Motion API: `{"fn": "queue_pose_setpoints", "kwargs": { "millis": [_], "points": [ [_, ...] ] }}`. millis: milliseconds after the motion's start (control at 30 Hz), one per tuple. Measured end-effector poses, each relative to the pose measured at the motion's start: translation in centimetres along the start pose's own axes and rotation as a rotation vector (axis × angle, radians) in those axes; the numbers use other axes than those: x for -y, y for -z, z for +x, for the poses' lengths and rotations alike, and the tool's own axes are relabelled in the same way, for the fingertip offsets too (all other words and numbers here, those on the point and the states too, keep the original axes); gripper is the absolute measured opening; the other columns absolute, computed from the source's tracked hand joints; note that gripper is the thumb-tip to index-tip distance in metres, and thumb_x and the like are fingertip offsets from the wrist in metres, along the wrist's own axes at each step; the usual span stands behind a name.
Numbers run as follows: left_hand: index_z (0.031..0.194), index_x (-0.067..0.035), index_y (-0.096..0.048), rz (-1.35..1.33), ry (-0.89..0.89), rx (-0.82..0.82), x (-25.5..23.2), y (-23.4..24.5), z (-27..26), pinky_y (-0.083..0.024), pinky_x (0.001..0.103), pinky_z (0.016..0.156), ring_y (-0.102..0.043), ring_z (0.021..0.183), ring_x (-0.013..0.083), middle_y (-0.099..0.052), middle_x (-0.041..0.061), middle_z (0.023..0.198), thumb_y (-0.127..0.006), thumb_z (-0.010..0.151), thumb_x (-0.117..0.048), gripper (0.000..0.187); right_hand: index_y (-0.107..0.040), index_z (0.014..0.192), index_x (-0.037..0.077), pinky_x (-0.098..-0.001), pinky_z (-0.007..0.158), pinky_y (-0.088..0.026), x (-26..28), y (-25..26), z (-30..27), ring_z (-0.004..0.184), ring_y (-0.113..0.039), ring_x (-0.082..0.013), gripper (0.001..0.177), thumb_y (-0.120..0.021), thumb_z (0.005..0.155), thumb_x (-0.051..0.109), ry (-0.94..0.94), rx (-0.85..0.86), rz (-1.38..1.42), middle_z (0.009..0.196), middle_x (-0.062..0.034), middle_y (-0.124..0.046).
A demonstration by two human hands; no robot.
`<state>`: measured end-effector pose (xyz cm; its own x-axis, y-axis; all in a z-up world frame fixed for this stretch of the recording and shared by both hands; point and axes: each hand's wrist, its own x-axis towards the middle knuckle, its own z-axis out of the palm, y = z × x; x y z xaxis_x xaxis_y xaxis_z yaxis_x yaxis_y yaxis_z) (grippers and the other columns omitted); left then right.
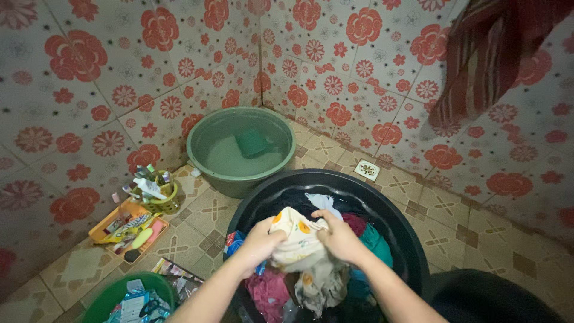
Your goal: The person washes laundry by hand in a large basin, using a sachet of detergent and a small scrubbing brush.
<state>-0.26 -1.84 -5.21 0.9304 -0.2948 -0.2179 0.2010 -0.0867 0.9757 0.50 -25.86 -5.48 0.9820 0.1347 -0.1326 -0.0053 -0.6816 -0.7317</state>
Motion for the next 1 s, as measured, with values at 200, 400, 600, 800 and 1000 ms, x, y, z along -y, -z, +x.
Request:
{"fn": "queue_pose_setpoints", "kwargs": {
  "millis": [200,400,600,800,1000],
  "points": [
    [0.126,-0.006,-0.060,0.725,-0.273,-0.086,1.6,0.9,0.0,-0.046,0.042,0.103,-0.057,0.122,0.0331,-0.062,0.016,0.127,-0.075,0.083,-0.031,0.052,-0.068,0.119,0.012,-0.0348,0.083,-0.056,-4.3,-0.2,1.9,0.090,-0.076,-0.0241,0.037,-0.062,0.084,0.005,0.277,-0.147,0.008,0.094,-0.0130,-0.076],
    [0.134,-0.012,-0.057,1.182,0.108,0.025,2.3,3.2,0.6,-0.044,0.048,0.109,-0.052,0.131,0.0353,-0.055,0.016,0.138,-0.071,0.086,-0.039,0.057,-0.043,0.149,0.037,-0.0667,0.117,-0.019,-8.9,-7.7,-0.2,0.149,-0.022,-0.0341,0.057,-0.060,0.094,0.043,-0.100,0.314,-0.723,0.163,-0.0066,-0.023],
    [0.124,-0.001,-0.067,1.273,0.030,0.530,8.8,-2.9,1.5,-0.046,0.052,0.106,-0.057,0.124,0.0454,-0.060,0.028,0.130,-0.062,0.095,-0.038,0.047,-0.038,0.152,0.048,-0.0803,0.114,-0.004,-11.7,-14.0,-0.4,0.155,-0.006,-0.0445,0.059,-0.055,0.096,0.051,-0.133,0.346,-0.844,0.171,-0.0025,-0.006],
    [0.119,-0.001,-0.068,1.299,0.062,0.660,15.2,-5.2,1.8,-0.049,0.053,0.098,-0.059,0.117,0.0444,-0.059,0.026,0.127,-0.065,0.092,-0.033,0.043,-0.040,0.152,0.041,-0.0834,0.112,-0.001,-14.8,-17.4,2.1,0.155,-0.003,-0.0452,0.059,-0.054,0.096,0.049,-0.100,0.285,-0.898,0.170,-0.0029,-0.009],
    [0.115,0.000,-0.069,1.320,0.119,0.583,16.0,-5.4,3.4,-0.053,0.054,0.089,-0.061,0.111,0.0434,-0.059,0.024,0.124,-0.068,0.089,-0.029,0.039,-0.036,0.156,0.039,-0.0818,0.113,0.001,-13.2,-16.9,4.4,0.155,-0.002,-0.0461,0.059,-0.049,0.099,0.047,-0.162,0.373,-0.900,0.170,-0.0089,-0.012]
  ]
}}
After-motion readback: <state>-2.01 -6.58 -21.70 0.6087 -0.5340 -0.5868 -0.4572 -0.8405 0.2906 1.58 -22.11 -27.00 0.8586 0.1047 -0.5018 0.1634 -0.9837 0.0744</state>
